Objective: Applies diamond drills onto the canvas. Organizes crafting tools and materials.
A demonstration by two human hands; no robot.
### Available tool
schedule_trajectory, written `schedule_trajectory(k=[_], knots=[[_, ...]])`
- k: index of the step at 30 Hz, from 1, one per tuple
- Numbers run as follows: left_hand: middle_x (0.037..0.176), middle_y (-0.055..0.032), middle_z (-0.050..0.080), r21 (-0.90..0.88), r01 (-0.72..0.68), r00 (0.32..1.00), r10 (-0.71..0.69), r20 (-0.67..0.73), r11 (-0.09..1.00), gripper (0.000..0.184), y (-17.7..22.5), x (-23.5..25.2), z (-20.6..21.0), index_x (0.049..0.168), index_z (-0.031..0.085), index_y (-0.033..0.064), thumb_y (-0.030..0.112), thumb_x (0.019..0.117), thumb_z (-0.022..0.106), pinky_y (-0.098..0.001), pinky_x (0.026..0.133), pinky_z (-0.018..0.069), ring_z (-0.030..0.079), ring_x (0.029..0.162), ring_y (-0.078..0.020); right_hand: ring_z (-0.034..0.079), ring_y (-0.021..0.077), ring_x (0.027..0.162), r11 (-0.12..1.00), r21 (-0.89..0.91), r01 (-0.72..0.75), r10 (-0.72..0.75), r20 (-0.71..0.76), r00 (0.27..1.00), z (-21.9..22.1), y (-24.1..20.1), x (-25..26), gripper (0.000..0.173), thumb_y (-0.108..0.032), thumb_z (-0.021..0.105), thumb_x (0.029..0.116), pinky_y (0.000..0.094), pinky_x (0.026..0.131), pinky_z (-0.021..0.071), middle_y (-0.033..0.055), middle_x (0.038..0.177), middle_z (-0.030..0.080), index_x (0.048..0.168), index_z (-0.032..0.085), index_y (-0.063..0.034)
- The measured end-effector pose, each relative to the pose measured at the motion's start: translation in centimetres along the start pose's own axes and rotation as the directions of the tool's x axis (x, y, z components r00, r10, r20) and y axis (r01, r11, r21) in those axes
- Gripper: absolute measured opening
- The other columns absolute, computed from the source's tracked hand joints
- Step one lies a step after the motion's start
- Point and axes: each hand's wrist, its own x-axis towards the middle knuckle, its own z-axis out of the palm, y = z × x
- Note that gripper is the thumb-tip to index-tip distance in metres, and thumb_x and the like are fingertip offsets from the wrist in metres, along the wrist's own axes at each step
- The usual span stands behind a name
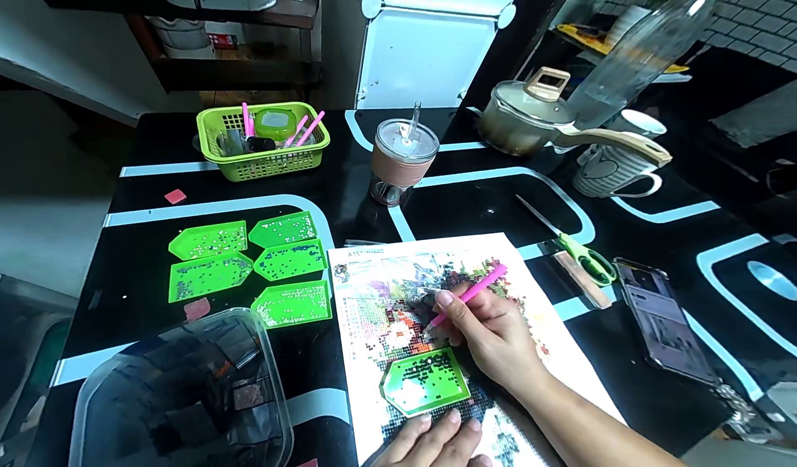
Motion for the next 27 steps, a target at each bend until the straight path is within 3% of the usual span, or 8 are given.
schedule_trajectory(k=[6, 9, 13, 16, 20, 23, 27], knots=[[0.154, -0.0151, 0.051, 0.006, 0.003, 1.0, -0.003, -0.008, 1.0, 0.049, 0.0, 0.0, 0.0, 0.144, 0.056, 0.0038, 0.027, 0.1013, 0.059, -0.0475, 0.121, 0.031, 0.045, 0.146, -0.032, 0.061, 0.0, 0.056, 0.997, -0.059, 0.048, -0.047, 0.02, 0.999, 0.1, 0.1, 0.0, 0.024, -0.026, 0.057, 0.1049, 0.0144, 0.052, 0.0511, -0.0069, 0.068, 0.066, 0.086, 0.068, -0.0151], [0.154, -0.0145, 0.051, 0.012, 0.005, 1.0, -0.004, -0.008, 1.0, 0.048, 0.0, 0.0, 0.0, 0.144, 0.056, 0.0046, 0.028, 0.1017, 0.059, -0.0468, 0.121, 0.0305, 0.044, 0.146, -0.0313, 0.059, -0.0014, 0.056, 0.981, -0.131, 0.142, -0.139, 0.028, 0.99, 0.3, 0.3, -0.1, 0.025, -0.027, 0.057, 0.1053, 0.0141, 0.052, 0.0505, -0.0078, 0.068, 0.064, 0.087, 0.066, -0.0139], [0.154, -0.0151, 0.051, 0.0, 0.005, 1.0, -0.005, -0.006, 1.0, 0.049, 0.0, 0.0, 0.0, 0.144, 0.056, 0.0038, 0.027, 0.1017, 0.059, -0.0481, 0.121, 0.031, 0.044, 0.146, -0.0318, 0.06, -0.002, 0.064, 0.903, -0.283, 0.324, -0.31, 0.095, 0.946, 0.2, 0.2, -0.4, 0.029, -0.029, 0.055, 0.1068, 0.0152, 0.061, 0.0524, -0.004, 0.075, 0.066, 0.092, 0.069, -0.0087], [0.154, -0.0148, 0.051, 0.008, 0.008, 1.0, -0.008, -0.008, 1.0, 0.048, 0.1, 0.0, 0.0, 0.143, 0.057, 0.0042, 0.027, 0.1015, 0.059, -0.0477, 0.121, 0.0311, 0.045, 0.146, -0.0312, 0.059, -0.0023, 0.066, 0.876, -0.328, 0.353, -0.326, 0.135, 0.936, 0.0, -0.1, -0.5, 0.03, -0.029, 0.055, 0.107, 0.0141, 0.062, 0.0515, -0.0024, 0.077, 0.066, 0.093, 0.069, -0.007], [0.153, -0.015, 0.052, 0.002, 0.008, 1.0, -0.008, -0.019, 1.0, 0.047, 0.1, 0.0, 0.1, 0.143, 0.057, 0.0042, 0.026, 0.1012, 0.06, -0.0478, 0.121, 0.0319, 0.045, 0.145, -0.0315, 0.062, -0.0019, 0.066, 0.947, -0.167, 0.275, -0.262, 0.093, 0.961, 0.1, -0.5, -0.9, 0.026, -0.028, 0.053, 0.1078, 0.015, 0.061, 0.0538, -0.005, 0.078, 0.068, 0.095, 0.069, -0.0109], [0.153, -0.0149, 0.052, -0.012, 0.01, 1.0, -0.011, -0.024, 1.0, 0.047, 0.0, -0.1, 0.2, 0.142, 0.058, 0.004, 0.026, 0.1015, 0.059, -0.0483, 0.121, 0.0314, 0.045, 0.146, -0.0315, 0.062, -0.0017, 0.066, 0.969, -0.009, 0.245, -0.242, 0.125, 0.962, 0.8, -1.1, -1.4, 0.027, -0.025, 0.052, 0.1089, 0.0145, 0.06, 0.0529, -0.0035, 0.077, 0.067, 0.093, 0.067, -0.0086], [0.153, -0.0145, 0.053, -0.002, -0.001, 0.999, 0.001, -0.035, 1.0, 0.046, -0.1, -0.1, 0.3, 0.142, 0.058, 0.0043, 0.027, 0.1018, 0.059, -0.0478, 0.12, 0.0318, 0.046, 0.145, -0.0313, 0.061, -0.0021, 0.067, 0.97, -0.039, 0.241, -0.231, 0.162, 0.959, 1.1, -0.9, -1.5, 0.029, -0.024, 0.052, 0.1086, 0.0135, 0.06, 0.0512, -0.0017, 0.076, 0.066, 0.092, 0.067, -0.0053]])
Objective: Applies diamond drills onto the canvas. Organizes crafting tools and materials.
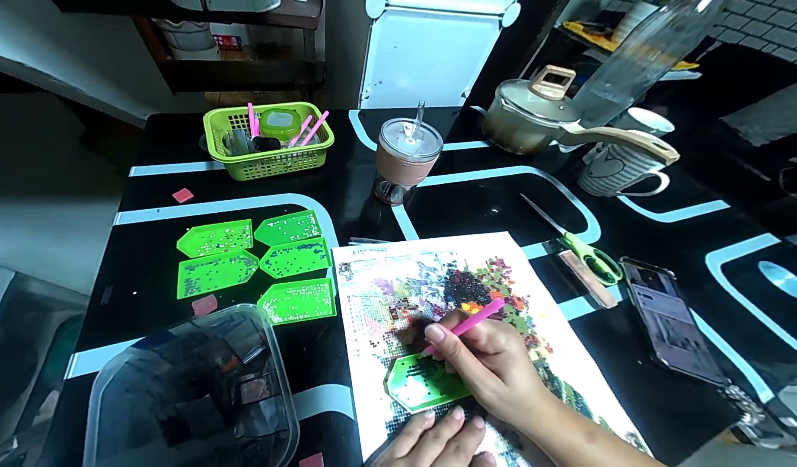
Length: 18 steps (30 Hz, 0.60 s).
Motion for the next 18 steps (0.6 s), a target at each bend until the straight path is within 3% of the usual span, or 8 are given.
schedule_trajectory(k=[15, 18], knots=[[0.153, -0.015, 0.052, -0.014, 0.01, 1.0, -0.01, 0.011, 1.0, 0.045, 0.11, 0.04, -0.18, 0.142, 0.058, 0.0039, 0.026, 0.1022, 0.058, -0.0478, 0.121, 0.0318, 0.045, 0.145, -0.0317, 0.06, -0.0023, 0.066, 1.0, 0.011, 0.013, -0.013, 0.014, 1.0, -0.02, 0.16, 0.01, 0.03, -0.024, 0.053, 0.1086, 0.0132, 0.06, 0.0503, -0.0013, 0.075, 0.065, 0.09, 0.067, -0.0045], [0.153, -0.0153, 0.052, -0.013, 0.009, 1.0, -0.009, 0.017, 1.0, 0.047, 0.14, 0.08, -0.25, 0.143, 0.057, 0.0036, 0.025, 0.1016, 0.059, -0.0481, 0.121, 0.0315, 0.045, 0.146, -0.0319, 0.061, -0.0031, 0.064, 0.994, 0.078, -0.075, 0.078, -0.037, 0.996, -0.42, -0.05, 0.34, 0.026, -0.025, 0.054, 0.1076, 0.0131, 0.059, 0.0518, -0.0059, 0.074, 0.066, 0.09, 0.067, -0.0106]])
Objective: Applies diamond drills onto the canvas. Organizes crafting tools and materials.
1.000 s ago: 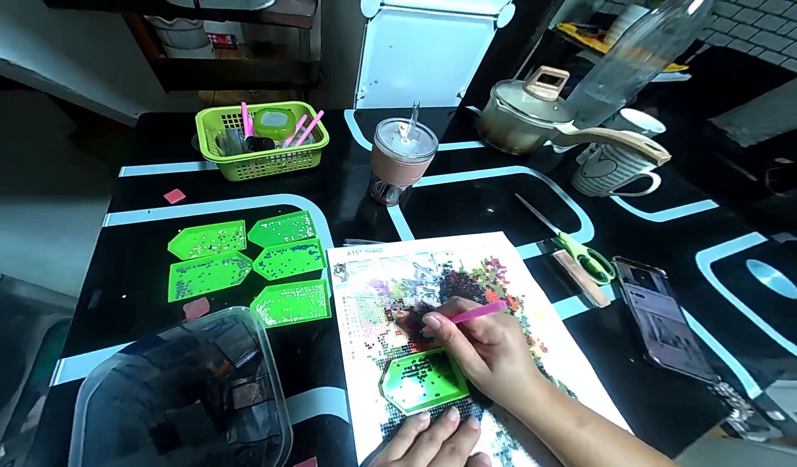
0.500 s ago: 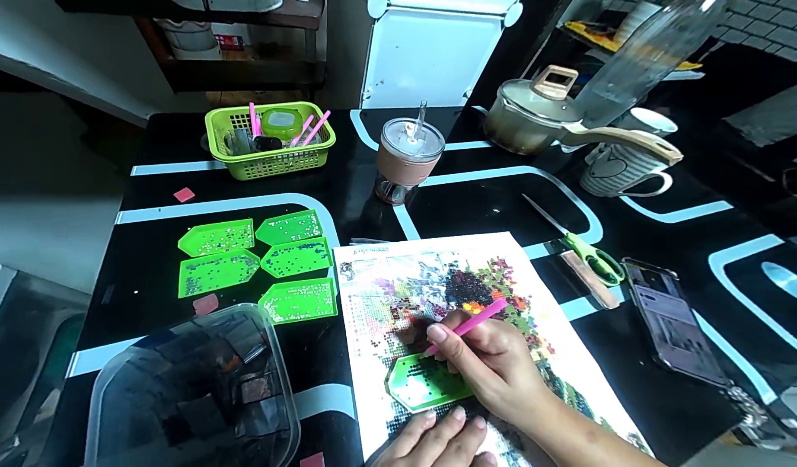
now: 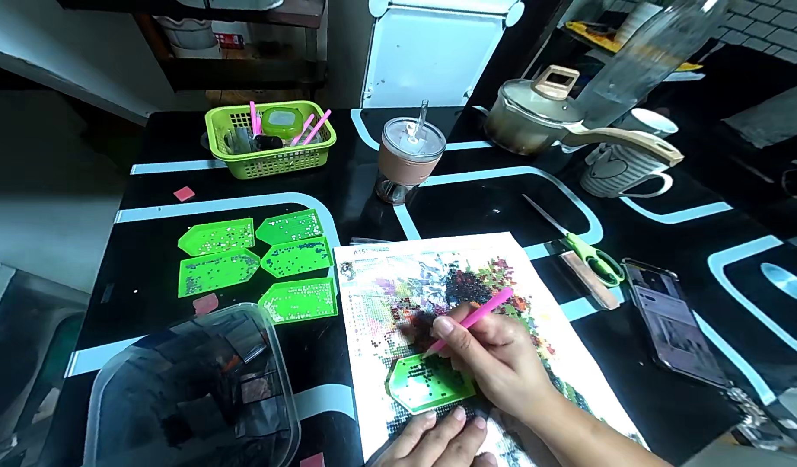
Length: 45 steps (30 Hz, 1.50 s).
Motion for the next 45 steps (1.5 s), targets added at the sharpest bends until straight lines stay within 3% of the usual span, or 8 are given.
schedule_trajectory(k=[4, 7, 19, 27, 29, 34, 41, 45], knots=[[0.154, -0.0153, 0.051, 0.019, -0.01, 1.0, 0.01, 0.011, 1.0, 0.048, -0.1, 0.0, 0.0, 0.144, 0.056, 0.0036, 0.027, 0.102, 0.058, -0.0479, 0.121, 0.0309, 0.045, 0.146, -0.0319, 0.062, 0.0023, 0.057, 0.979, 0.039, -0.2, 0.203, -0.148, 0.968, -1.4, 0.4, 1.2, 0.025, -0.027, 0.056, 0.1053, 0.0168, 0.054, 0.0529, -0.0054, 0.07, 0.068, 0.086, 0.068, -0.0162], [0.154, -0.0152, 0.051, 0.013, -0.01, 1.0, 0.01, 0.016, 1.0, 0.048, -0.1, 0.0, -0.1, 0.144, 0.056, 0.0036, 0.026, 0.1021, 0.058, -0.0477, 0.121, 0.0302, 0.044, 0.146, -0.0319, 0.061, 0.0023, 0.055, 0.971, -0.004, -0.238, 0.233, -0.174, 0.957, -1.4, 0.8, 1.4, 0.023, -0.024, 0.056, 0.1046, 0.0162, 0.053, 0.0523, -0.0051, 0.068, 0.067, 0.086, 0.067, -0.0154], [0.155, -0.0143, 0.05, 0.029, -0.005, 1.0, 0.005, 0.018, 1.0, 0.048, 0.0, 0.0, -0.1, 0.144, 0.056, 0.0046, 0.028, 0.102, 0.058, -0.0465, 0.121, 0.0305, 0.044, 0.147, -0.0307, 0.059, -0.0001, 0.056, 0.99, -0.081, -0.113, 0.105, -0.095, 0.99, -0.8, 1.3, 1.0, 0.024, -0.027, 0.057, 0.1047, 0.0141, 0.052, 0.0492, -0.0072, 0.067, 0.064, 0.086, 0.067, -0.0156], [0.154, -0.015, 0.051, 0.013, 0.002, 1.0, -0.003, 0.021, 1.0, 0.048, 0.0, 0.0, -0.2, 0.143, 0.057, 0.0037, 0.027, 0.1012, 0.06, -0.0481, 0.12, 0.0317, 0.045, 0.146, -0.0315, 0.056, -0.0025, 0.063, 0.856, -0.476, 0.203, -0.205, 0.048, 0.978, -0.6, 0.6, 1.3, 0.031, -0.026, 0.053, 0.1057, 0.0128, 0.059, 0.0474, -0.0039, 0.071, 0.062, 0.085, 0.068, -0.0078], [0.154, -0.0148, 0.051, 0.011, 0.003, 1.0, -0.003, 0.017, 1.0, 0.048, 0.0, 0.0, -0.2, 0.143, 0.057, 0.0039, 0.027, 0.101, 0.06, -0.048, 0.121, 0.0317, 0.045, 0.146, -0.0316, 0.056, -0.0035, 0.063, 0.894, -0.428, 0.136, -0.14, 0.023, 0.99, -0.7, 0.7, 1.2, 0.031, -0.027, 0.053, 0.1056, 0.0124, 0.058, 0.0481, -0.0056, 0.071, 0.062, 0.086, 0.068, -0.0086], [0.154, -0.0151, 0.051, 0.014, -0.007, 1.0, 0.007, 0.018, 1.0, 0.048, -0.1, 0.0, -0.1, 0.144, 0.056, 0.0041, 0.026, 0.1013, 0.059, -0.0478, 0.121, 0.031, 0.044, 0.146, -0.0316, 0.062, 0.0012, 0.056, 0.971, -0.044, -0.234, 0.226, -0.129, 0.965, -1.1, 1.1, 1.2, 0.024, -0.028, 0.054, 0.1058, 0.0161, 0.053, 0.0522, -0.0065, 0.068, 0.066, 0.088, 0.065, -0.0159], [0.154, -0.015, 0.05, 0.016, -0.003, 1.0, 0.003, 0.021, 1.0, 0.048, 0.0, 0.0, -0.2, 0.144, 0.056, 0.004, 0.026, 0.1017, 0.059, -0.0477, 0.121, 0.0305, 0.044, 0.146, -0.0315, 0.061, -0.001, 0.058, 0.991, -0.102, -0.086, 0.076, -0.103, 0.992, -0.7, 1.4, 0.9, 0.024, -0.026, 0.055, 0.1057, 0.014, 0.054, 0.0514, -0.0081, 0.069, 0.066, 0.087, 0.066, -0.0153], [0.154, -0.015, 0.05, 0.011, 0.006, 1.0, -0.007, 0.025, 1.0, 0.048, 0.0, 0.0, -0.2, 0.144, 0.056, 0.0037, 0.027, 0.1018, 0.059, -0.0476, 0.121, 0.031, 0.044, 0.146, -0.0314, 0.057, -0.003, 0.061, 0.938, -0.335, 0.091, -0.104, -0.021, 0.994, -0.6, 1.3, 0.7, 0.031, -0.028, 0.052, 0.1073, 0.0135, 0.057, 0.0493, -0.0059, 0.07, 0.062, 0.086, 0.066, -0.0099]])
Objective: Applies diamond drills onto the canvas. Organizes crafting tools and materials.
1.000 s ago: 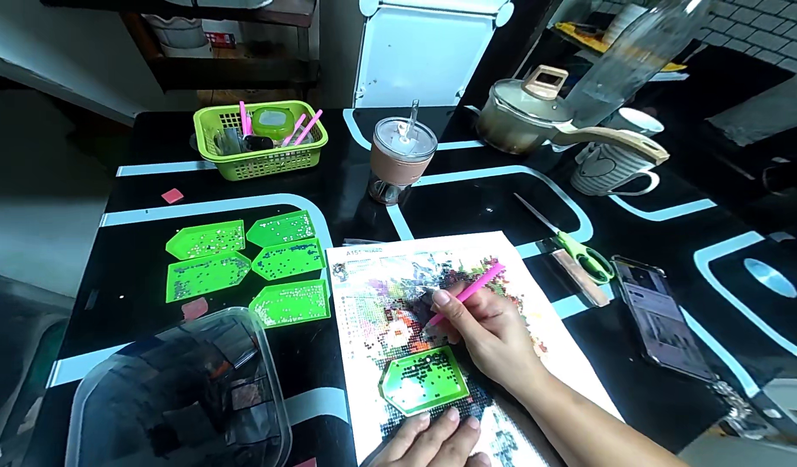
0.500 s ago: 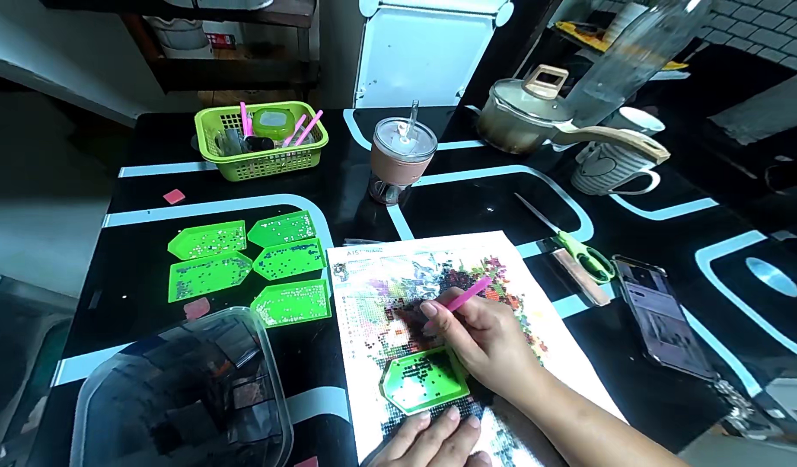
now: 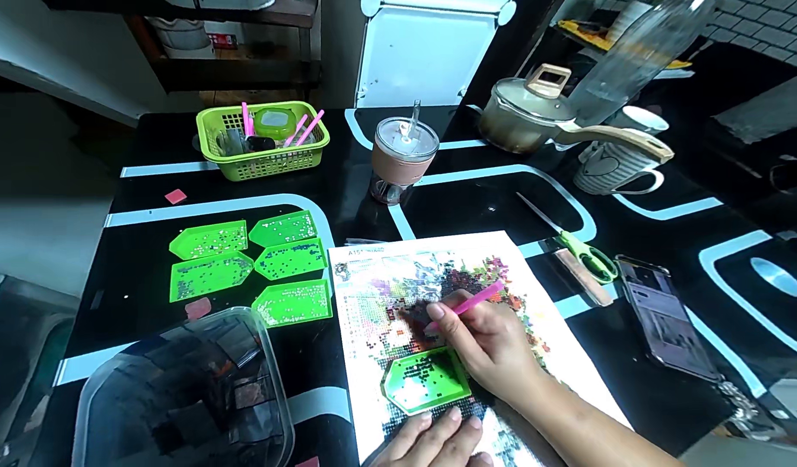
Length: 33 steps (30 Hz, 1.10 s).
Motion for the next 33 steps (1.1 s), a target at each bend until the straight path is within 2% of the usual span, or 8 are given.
schedule_trajectory(k=[2, 5, 8, 12, 25, 29, 31, 33], knots=[[0.154, -0.0147, 0.051, 0.004, -0.003, 1.0, 0.003, 0.002, 1.0, 0.049, 0.0, 0.1, -0.1, 0.144, 0.056, 0.0041, 0.028, 0.1016, 0.059, -0.0473, 0.121, 0.0312, 0.044, 0.146, -0.0311, 0.059, -0.0026, 0.063, 1.0, -0.009, -0.015, 0.016, 0.02, 1.0, -0.3, -0.2, 0.0, 0.031, -0.03, 0.052, 0.107, 0.0139, 0.058, 0.0509, -0.0059, 0.072, 0.063, 0.088, 0.067, -0.0102], [0.154, -0.0152, 0.051, 0.005, -0.008, 1.0, 0.008, -0.006, 1.0, 0.048, -0.1, 0.0, -0.1, 0.143, 0.057, 0.0038, 0.027, 0.1012, 0.06, -0.0478, 0.121, 0.0313, 0.045, 0.146, -0.0319, 0.063, 0.0009, 0.061, 0.968, 0.209, -0.14, 0.14, 0.014, 0.99, -0.8, -0.7, -0.1, 0.026, -0.029, 0.055, 0.1068, 0.0158, 0.056, 0.0542, -0.006, 0.073, 0.067, 0.091, 0.068, -0.0141], [0.153, -0.0151, 0.052, -0.009, 0.004, 1.0, -0.004, -0.022, 1.0, 0.047, 0.0, 0.0, 0.1, 0.143, 0.057, 0.0039, 0.026, 0.1014, 0.06, -0.0477, 0.121, 0.0312, 0.045, 0.145, -0.0316, 0.063, -0.0008, 0.065, 0.935, 0.34, -0.096, 0.079, 0.063, 0.995, -0.5, -1.8, -0.6, 0.026, -0.027, 0.053, 0.1084, 0.0153, 0.059, 0.0537, -0.0046, 0.075, 0.066, 0.092, 0.067, -0.0108], [0.15, -0.0151, 0.055, -0.015, -0.006, 0.998, 0.005, -0.058, 1.0, 0.046, -0.1, 0.0, 0.3, 0.14, 0.06, 0.0041, 0.026, 0.0998, 0.062, -0.0476, 0.12, 0.0329, 0.048, 0.144, -0.0317, 0.062, -0.0013, 0.068, 0.959, 0.283, -0.009, -0.024, 0.111, 0.994, 0.2, -2.0, -1.0, 0.03, -0.024, 0.052, 0.109, 0.0142, 0.062, 0.0517, 0.0002, 0.077, 0.066, 0.093, 0.066, -0.0037], [0.151, -0.014, 0.054, -0.003, 0.004, 0.999, -0.004, -0.05, 1.0, 0.046, 0.0, 0.0, 0.4, 0.141, 0.059, 0.0049, 0.026, 0.0996, 0.062, -0.0461, 0.121, 0.0317, 0.047, 0.144, -0.0305, 0.063, -0.001, 0.07, 0.963, 0.268, -0.014, -0.024, 0.135, 0.99, 0.5, -1.9, -0.9, 0.03, -0.024, 0.052, 0.1089, 0.0144, 0.062, 0.0525, 0.0005, 0.079, 0.068, 0.093, 0.067, -0.004], [0.153, -0.0144, 0.052, -0.009, 0.004, 0.999, -0.004, -0.038, 1.0, 0.046, -0.1, 0.0, 0.3, 0.141, 0.059, 0.0044, 0.026, 0.1007, 0.061, -0.0463, 0.121, 0.0316, 0.046, 0.145, -0.031, 0.063, -0.0022, 0.064, 0.912, 0.372, -0.17, 0.15, 0.084, 0.985, -0.1, -1.9, -0.8, 0.025, -0.026, 0.055, 0.1073, 0.0137, 0.057, 0.0531, -0.0066, 0.075, 0.068, 0.091, 0.068, -0.013], [0.153, -0.0149, 0.052, -0.007, -0.003, 1.0, 0.002, -0.026, 1.0, 0.046, -0.1, 0.1, 0.2, 0.142, 0.058, 0.0042, 0.026, 0.1013, 0.06, -0.0472, 0.121, 0.0314, 0.045, 0.146, -0.0315, 0.063, -0.0004, 0.059, 0.873, 0.394, -0.288, 0.297, 0.04, 0.954, -0.9, -1.6, -0.6, 0.023, -0.027, 0.055, 0.1061, 0.0147, 0.055, 0.0529, -0.0068, 0.073, 0.069, 0.09, 0.069, -0.0172], [0.154, -0.0147, 0.051, 0.001, -0.005, 1.0, 0.005, -0.015, 1.0, 0.047, -0.1, 0.1, 0.1, 0.143, 0.057, 0.0044, 0.027, 0.101, 0.06, -0.047, 0.121, 0.0309, 0.045, 0.146, -0.0314, 0.063, 0.0018, 0.057, 0.841, 0.404, -0.36, 0.395, -0.004, 0.919, -1.5, -1.1, -0.4, 0.024, -0.025, 0.055, 0.1058, 0.015, 0.053, 0.0526, -0.0041, 0.072, 0.071, 0.089, 0.069, -0.0164]])
